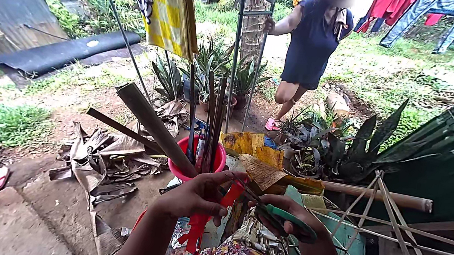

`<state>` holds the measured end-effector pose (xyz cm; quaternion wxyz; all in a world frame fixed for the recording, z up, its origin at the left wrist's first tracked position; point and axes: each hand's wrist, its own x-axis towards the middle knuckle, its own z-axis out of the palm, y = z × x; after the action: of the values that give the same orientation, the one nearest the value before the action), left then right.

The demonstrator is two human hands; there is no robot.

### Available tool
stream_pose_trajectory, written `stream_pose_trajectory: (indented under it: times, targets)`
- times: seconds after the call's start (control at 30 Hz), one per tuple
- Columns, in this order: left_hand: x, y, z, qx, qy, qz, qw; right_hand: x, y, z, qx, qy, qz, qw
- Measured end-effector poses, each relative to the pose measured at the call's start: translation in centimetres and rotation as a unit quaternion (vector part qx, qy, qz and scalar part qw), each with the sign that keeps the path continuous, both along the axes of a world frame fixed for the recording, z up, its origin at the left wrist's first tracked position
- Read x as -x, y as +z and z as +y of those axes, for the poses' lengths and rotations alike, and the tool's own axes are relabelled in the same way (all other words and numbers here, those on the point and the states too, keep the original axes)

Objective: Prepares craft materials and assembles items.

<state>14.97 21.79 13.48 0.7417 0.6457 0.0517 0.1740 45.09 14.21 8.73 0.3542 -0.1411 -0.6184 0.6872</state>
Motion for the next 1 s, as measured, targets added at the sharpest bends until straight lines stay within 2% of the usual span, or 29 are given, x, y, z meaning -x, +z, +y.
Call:
stream_pose_trajectory:
  times: [0.2, 0.67, 0.8, 0.9, 0.97, 1.0]
  targets:
    - [0.0, 0.0, 0.0, 0.002, 0.01, 0.006, 1.0, 0.5, 0.4, 0.3, -0.001, 0.007, -0.026, 1.0]
    - [0.2, -0.6, -0.3, -0.011, -0.009, -0.007, 1.0, 0.9, 0.3, 0.3, 0.034, -0.004, -0.01, 0.999]
    - [-0.1, -0.9, -0.2, -0.011, -0.031, 0.0, 0.999, 1.0, 0.3, 0.4, 0.015, 0.0, 0.009, 1.0]
    - [1.1, -0.9, 0.0, -0.021, 0.044, 0.01, 0.999, 0.9, 0.4, 0.4, 0.046, 0.019, 0.012, 0.999]
    - [3.6, -0.8, 0.0, -0.018, 0.179, 0.033, 0.983, 0.3, -0.1, 0.4, 0.099, 0.031, -0.064, 0.993]
    - [5.2, -1.1, -0.1, -0.015, 0.266, 0.052, 0.963, 0.1, -0.7, 0.8, 0.115, 0.035, -0.141, 0.983]
